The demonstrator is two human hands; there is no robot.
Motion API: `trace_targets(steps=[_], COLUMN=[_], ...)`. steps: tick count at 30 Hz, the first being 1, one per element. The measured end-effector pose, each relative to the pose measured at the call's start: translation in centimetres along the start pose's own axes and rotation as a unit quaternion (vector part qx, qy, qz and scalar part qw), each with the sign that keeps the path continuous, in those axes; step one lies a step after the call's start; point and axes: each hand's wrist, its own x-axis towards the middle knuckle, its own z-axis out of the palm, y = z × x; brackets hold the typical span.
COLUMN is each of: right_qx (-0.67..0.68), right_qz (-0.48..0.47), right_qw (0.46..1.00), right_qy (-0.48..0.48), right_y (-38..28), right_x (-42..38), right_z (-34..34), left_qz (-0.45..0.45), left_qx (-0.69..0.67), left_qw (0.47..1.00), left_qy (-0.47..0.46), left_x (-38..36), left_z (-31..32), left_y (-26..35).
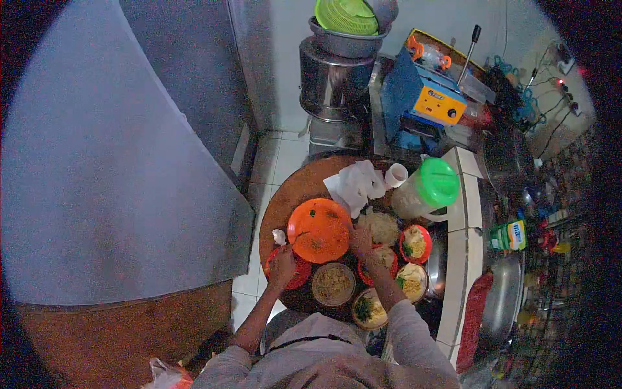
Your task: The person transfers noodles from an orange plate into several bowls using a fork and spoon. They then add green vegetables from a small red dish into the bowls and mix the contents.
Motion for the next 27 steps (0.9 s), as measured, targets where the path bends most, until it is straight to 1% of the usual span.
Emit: trace_targets(steps=[1, 2, 3, 4, 5, 6, 8, 9, 11, 12, 14, 15, 16, 17, 18, 20, 21, 22, 23, 24, 26, 27], right_qx=[-0.152, -0.300, -0.301, -0.303, -0.301, -0.301, -0.145, -0.145, -0.038, -0.039, 0.067, 0.068, -0.058, -0.182, -0.182, -0.119, -0.120, -0.080, -0.040, -0.041, -0.088, -0.088], right_qz=[-0.038, -0.074, -0.072, -0.006, 0.060, 0.062, -0.003, -0.002, -0.058, -0.058, -0.084, -0.084, -0.004, 0.076, 0.076, 0.170, 0.168, 0.085, 0.002, 0.001, 0.052, 0.052], right_qw=[0.984, 0.935, 0.935, 0.950, 0.951, 0.951, 0.988, 0.988, 0.995, 0.995, 0.987, 0.987, 0.996, 0.980, 0.980, 0.972, 0.972, 0.993, 0.997, 0.997, 0.994, 0.994], right_qy=[0.090, 0.177, 0.176, 0.072, -0.032, -0.032, -0.054, -0.054, 0.069, 0.070, 0.120, 0.121, 0.075, 0.026, 0.028, -0.112, -0.111, -0.026, 0.060, 0.061, -0.042, -0.042], right_y=[-2.4, -3.9, -4.5, -4.9, -5.2, -4.9, -4.3, -5.5, -10.2, -10.0, -9.6, -9.4, -9.2, -9.0, -9.6, -11.6, -10.5, -8.3, -6.9, -7.5, -9.2, -8.9], right_x=[-0.8, -1.6, -2.6, -3.7, -4.4, -4.6, -4.8, -5.5, -7.0, -6.9, -6.4, -6.0, -5.4, -4.9, -4.7, -4.6, -4.6, -4.8, -4.9, -5.0, -5.6, -5.8], right_z=[-1.4, -2.4, -3.0, -3.1, -3.3, -3.1, -2.9, -3.9, -7.8, -7.7, -7.6, -7.3, -7.0, -6.8, -7.3, -8.9, -7.6, -4.8, -3.4, -3.6, -4.2, -4.3], left_qz=[0.000, -0.031, -0.061, -0.059, -0.053, -0.048, -0.052, -0.058, -0.043, -0.029, -0.014, 0.000, 0.000, -0.027, -0.054, -0.048, -0.044, -0.044, -0.038, -0.031, -0.035, -0.041], left_qx=[0.000, 0.031, 0.062, 0.061, 0.061, 0.060, 0.047, 0.035, 0.037, 0.040, 0.054, 0.066, 0.067, 0.059, 0.051, 0.057, 0.061, 0.061, 0.035, 0.009, 0.003, -0.002], left_qw=[1.000, 0.998, 0.991, 0.991, 0.995, 0.997, 0.997, 0.997, 0.997, 0.998, 0.998, 0.998, 0.998, 0.997, 0.994, 0.995, 0.996, 0.996, 0.998, 0.999, 0.999, 0.999], left_qy=[0.000, -0.050, -0.101, -0.102, -0.067, -0.031, -0.037, -0.043, -0.043, -0.043, -0.032, -0.021, -0.020, -0.048, -0.076, -0.061, -0.048, -0.046, -0.040, -0.033, -0.032, -0.032], left_x=[0.1, 0.5, 0.7, 0.4, 0.0, 0.0, 0.0, 0.0, 0.0, -0.1, -0.4, -0.4, -0.2, 0.0, 0.3, 0.1, 0.0, -0.2, -0.4, -0.6, -1.0, -1.1], left_z=[-1.7, -5.3, -7.2, -6.4, -5.2, -5.1, -4.7, -4.9, -3.9, -3.8, -3.5, -3.8, -4.1, -4.3, -5.0, -7.1, -7.7, -7.1, -5.9, -4.8, -3.2, -3.2], left_y=[1.2, 3.8, 5.4, 4.7, 3.4, 3.3, 3.1, 3.2, 2.6, 2.5, 2.5, 2.8, 3.2, 3.7, 4.3, 5.9, 6.3, 5.8, 4.5, 3.5, 2.0, 1.9])
